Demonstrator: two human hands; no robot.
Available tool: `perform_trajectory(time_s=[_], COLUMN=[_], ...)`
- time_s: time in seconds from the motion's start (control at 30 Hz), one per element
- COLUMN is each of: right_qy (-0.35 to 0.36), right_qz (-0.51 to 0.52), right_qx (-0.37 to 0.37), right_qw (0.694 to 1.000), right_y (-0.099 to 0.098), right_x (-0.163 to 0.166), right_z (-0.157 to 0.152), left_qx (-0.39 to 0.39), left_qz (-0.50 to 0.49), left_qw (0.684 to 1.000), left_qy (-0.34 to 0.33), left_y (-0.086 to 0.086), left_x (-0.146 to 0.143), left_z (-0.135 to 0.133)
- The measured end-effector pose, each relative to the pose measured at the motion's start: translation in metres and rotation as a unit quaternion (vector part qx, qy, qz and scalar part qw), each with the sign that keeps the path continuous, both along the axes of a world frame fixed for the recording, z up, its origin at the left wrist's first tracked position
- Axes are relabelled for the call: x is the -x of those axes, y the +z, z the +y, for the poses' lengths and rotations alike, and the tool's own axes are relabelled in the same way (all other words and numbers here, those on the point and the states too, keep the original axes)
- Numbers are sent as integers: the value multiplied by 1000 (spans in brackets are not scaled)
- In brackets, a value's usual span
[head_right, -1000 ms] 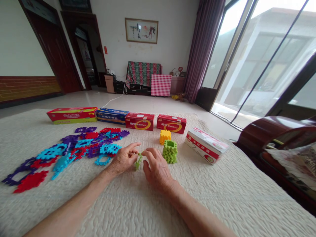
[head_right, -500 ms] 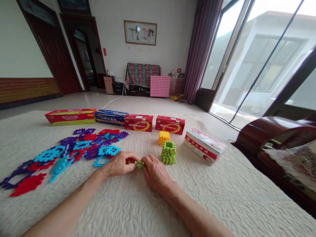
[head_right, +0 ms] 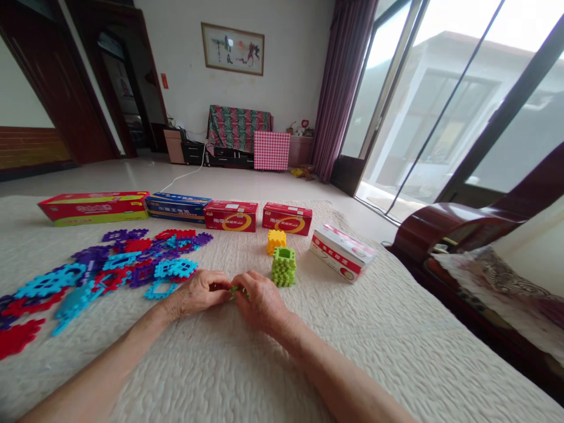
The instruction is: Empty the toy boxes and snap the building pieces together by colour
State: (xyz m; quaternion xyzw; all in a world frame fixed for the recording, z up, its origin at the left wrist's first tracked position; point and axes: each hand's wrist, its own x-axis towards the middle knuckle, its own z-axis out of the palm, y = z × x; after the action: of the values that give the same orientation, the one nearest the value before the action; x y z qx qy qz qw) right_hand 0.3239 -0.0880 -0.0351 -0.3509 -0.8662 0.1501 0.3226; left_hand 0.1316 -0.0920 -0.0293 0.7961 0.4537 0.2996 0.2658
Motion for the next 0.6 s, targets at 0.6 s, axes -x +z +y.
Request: perform_trajectory(time_s=[0.6], right_qy=[-67], right_qz=[60], right_qx=[-52], right_qw=[995], right_y=[-15], right_x=[-72], right_z=[-4], left_qx=[-38], left_qz=[-9], left_qw=[999], left_qy=[21], left_y=[-20], left_x=[-5], left_z=[5])
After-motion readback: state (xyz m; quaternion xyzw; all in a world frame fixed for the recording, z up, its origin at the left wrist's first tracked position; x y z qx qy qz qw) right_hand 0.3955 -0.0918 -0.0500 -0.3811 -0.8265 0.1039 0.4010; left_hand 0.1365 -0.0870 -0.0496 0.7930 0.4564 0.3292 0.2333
